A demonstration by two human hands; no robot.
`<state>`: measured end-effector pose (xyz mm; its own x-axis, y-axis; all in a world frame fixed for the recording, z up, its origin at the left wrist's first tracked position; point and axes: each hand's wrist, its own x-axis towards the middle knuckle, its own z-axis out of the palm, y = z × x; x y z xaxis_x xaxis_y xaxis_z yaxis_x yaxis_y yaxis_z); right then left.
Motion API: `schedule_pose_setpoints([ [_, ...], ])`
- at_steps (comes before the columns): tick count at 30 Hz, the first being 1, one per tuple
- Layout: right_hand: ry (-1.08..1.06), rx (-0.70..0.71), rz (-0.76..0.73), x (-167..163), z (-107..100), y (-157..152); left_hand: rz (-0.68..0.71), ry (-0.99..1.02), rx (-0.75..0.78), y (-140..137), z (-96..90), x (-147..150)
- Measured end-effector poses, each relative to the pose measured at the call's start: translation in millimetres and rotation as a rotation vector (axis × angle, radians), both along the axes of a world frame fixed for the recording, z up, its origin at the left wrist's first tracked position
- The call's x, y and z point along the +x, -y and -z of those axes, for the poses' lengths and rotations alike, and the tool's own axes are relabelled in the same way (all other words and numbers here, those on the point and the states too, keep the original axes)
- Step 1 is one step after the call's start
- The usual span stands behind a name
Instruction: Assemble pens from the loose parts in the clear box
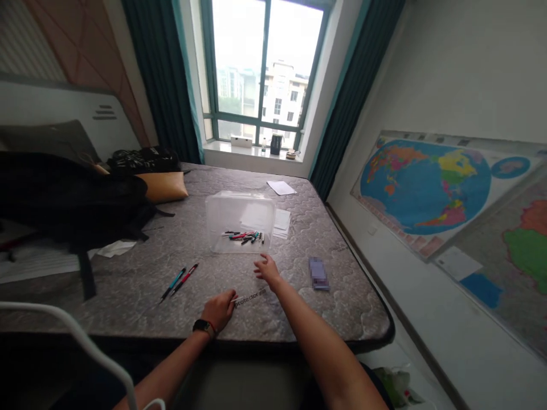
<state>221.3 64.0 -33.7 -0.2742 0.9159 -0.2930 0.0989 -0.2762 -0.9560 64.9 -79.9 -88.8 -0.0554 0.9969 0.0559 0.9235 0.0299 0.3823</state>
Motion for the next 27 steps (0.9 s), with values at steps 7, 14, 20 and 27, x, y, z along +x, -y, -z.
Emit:
schedule_pose_setpoints([
  [7, -0.016, -0.006, -0.181, 7, 76, 51, 0.023, 0.031, 0.015, 0, 3.3, -2],
  [14, 0.167, 0.025, -0.433, 0, 65, 48, 0.157, 0.032, 0.031, -1, 12.4, -6],
  [20, 0.202, -0.076, -0.581, 4, 61, 41, 0.175, 0.007, 0.033, -2, 18.1, -6],
  [27, 0.219, -0.160, -0.616, 2, 58, 36, 0.183, 0.026, 0.025, -3, 18.1, -5],
])
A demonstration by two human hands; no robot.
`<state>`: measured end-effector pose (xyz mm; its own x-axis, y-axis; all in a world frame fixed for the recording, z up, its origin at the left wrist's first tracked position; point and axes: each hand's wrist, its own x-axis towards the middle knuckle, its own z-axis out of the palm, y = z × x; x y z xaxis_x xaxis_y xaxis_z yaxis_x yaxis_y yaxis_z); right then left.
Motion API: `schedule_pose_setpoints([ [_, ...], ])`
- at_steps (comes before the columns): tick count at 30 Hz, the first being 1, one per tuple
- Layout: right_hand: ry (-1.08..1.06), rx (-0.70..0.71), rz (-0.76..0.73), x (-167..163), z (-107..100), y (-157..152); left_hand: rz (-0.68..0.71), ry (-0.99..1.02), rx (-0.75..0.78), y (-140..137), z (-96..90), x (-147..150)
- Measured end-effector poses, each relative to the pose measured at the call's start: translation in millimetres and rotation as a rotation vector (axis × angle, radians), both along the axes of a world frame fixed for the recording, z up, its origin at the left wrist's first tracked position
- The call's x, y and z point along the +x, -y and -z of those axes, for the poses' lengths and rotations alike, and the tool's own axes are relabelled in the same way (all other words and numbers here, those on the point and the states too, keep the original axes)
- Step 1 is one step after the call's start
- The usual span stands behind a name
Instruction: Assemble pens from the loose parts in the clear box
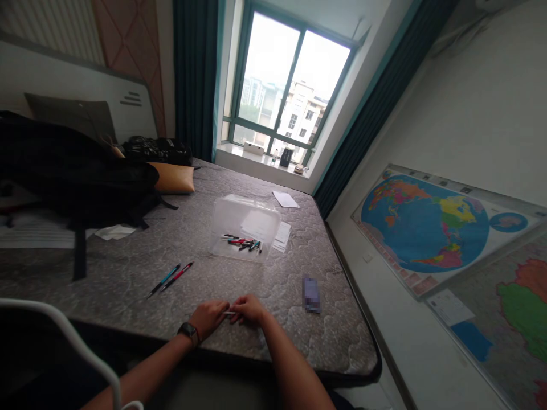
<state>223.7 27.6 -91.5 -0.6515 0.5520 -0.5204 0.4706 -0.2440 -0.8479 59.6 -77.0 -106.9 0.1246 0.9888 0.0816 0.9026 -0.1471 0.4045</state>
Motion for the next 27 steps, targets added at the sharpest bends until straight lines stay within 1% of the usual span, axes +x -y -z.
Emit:
schedule_pose_setpoints([
  [2, 0.035, -0.050, -0.054, -1, -9, -6, -0.021, 0.005, -0.008, 0, -0.9, 1],
  [3, 0.039, -0.048, -0.043, -1, -16, -10, -0.036, 0.008, -0.013, 1, -1.6, 1],
  [4, 0.012, -0.022, 0.010, -1, -22, -14, -0.052, 0.011, -0.017, 1, -2.5, 2],
  [6, -0.136, 0.071, 0.223, -1, -34, -23, -0.079, 0.019, -0.016, 1, -4.6, 3],
  [7, -0.218, 0.106, 0.338, -1, -37, -26, -0.087, 0.022, -0.013, 2, -5.8, 3],
  [8, -0.266, 0.114, 0.417, 0, -37, -27, -0.091, 0.024, -0.011, 2, -7.0, 3],
  [9, -0.269, 0.101, 0.445, 1, -34, -27, -0.092, 0.025, -0.008, 2, -8.2, 3],
  [11, -0.172, 0.066, 0.403, 2, -21, -21, -0.092, 0.023, -0.006, 2, -10.1, 4],
  [12, -0.133, 0.074, 0.373, 3, -12, -17, -0.093, 0.022, -0.009, 2, -10.8, 4],
  [14, -0.122, 0.087, 0.329, 5, 3, -8, -0.096, 0.021, -0.016, 2, -11.7, 4],
  [16, -0.135, 0.058, 0.256, 8, 11, -2, -0.100, 0.022, -0.013, 2, -12.1, 5],
  [18, -0.125, 0.018, 0.146, 10, 8, 2, -0.104, 0.023, -0.002, 3, -11.8, 5],
  [20, -0.107, 0.002, 0.046, 11, 1, 3, -0.102, 0.020, 0.003, 3, -11.2, 5],
  [22, -0.099, -0.010, -0.012, 12, -6, 4, -0.098, 0.015, -0.001, 3, -11.0, 5],
  [24, -0.103, -0.033, -0.021, 12, -9, 5, -0.096, 0.014, -0.001, 3, -11.9, 6],
  [25, -0.112, -0.039, -0.001, 13, -8, 6, -0.099, 0.013, 0.000, 4, -12.9, 6],
  [27, -0.146, -0.018, 0.096, 14, -3, 6, -0.107, 0.008, -0.002, 4, -15.7, 6],
])
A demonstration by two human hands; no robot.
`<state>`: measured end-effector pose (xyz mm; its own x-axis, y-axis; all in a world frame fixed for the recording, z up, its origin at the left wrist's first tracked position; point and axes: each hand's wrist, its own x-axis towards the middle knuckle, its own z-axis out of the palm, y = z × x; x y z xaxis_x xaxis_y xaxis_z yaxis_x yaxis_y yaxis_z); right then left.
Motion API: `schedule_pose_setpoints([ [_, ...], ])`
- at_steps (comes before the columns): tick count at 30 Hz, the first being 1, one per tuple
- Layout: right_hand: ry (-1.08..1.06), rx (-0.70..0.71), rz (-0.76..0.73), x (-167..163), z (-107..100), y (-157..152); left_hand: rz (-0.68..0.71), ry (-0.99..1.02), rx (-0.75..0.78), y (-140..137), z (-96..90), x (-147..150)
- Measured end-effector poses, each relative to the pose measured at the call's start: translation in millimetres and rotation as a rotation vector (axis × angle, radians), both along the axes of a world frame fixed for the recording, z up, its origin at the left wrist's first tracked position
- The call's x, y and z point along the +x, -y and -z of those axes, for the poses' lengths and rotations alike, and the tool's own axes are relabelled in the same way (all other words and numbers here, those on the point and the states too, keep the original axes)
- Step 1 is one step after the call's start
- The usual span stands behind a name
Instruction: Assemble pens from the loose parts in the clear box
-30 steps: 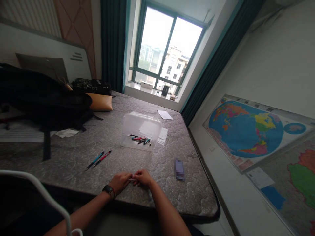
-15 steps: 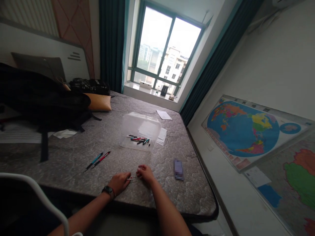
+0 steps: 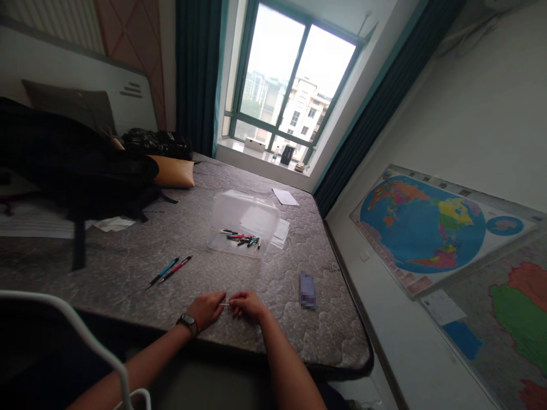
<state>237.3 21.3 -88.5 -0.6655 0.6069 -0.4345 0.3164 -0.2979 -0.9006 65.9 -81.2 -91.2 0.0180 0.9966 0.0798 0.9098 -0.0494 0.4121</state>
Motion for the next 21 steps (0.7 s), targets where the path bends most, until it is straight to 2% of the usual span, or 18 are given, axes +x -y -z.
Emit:
schedule_pose_setpoints([
  [3, -0.061, 0.018, 0.197, 4, 9, -2, -0.014, -0.008, -0.019, 1, -4.8, 0],
  [6, -0.064, -0.073, 0.181, 10, 6, -14, -0.018, -0.004, -0.026, 2, -7.9, 0],
  [8, -0.024, -0.097, 0.126, 12, -6, -28, -0.022, -0.001, -0.015, 2, -8.5, 1],
  [10, -0.019, -0.034, 0.175, 10, -25, -47, -0.037, 0.004, -0.007, 1, -8.2, 1],
  [12, -0.099, 0.061, 0.328, 4, -43, -65, -0.053, 0.009, -0.009, 1, -7.3, 1],
  [14, -0.171, 0.154, 0.521, -3, -52, -76, -0.056, 0.010, -0.016, 0, -5.9, 1],
  [17, -0.058, 0.226, 0.711, -10, -39, -68, -0.053, 0.004, -0.014, 0, -3.6, 1],
  [19, 0.122, 0.276, 0.671, -11, -16, -45, -0.051, 0.002, -0.005, -1, -2.1, 0],
  [21, 0.208, 0.498, 0.559, -12, 7, -13, -0.052, 0.013, 0.000, -1, -0.9, 1],
])
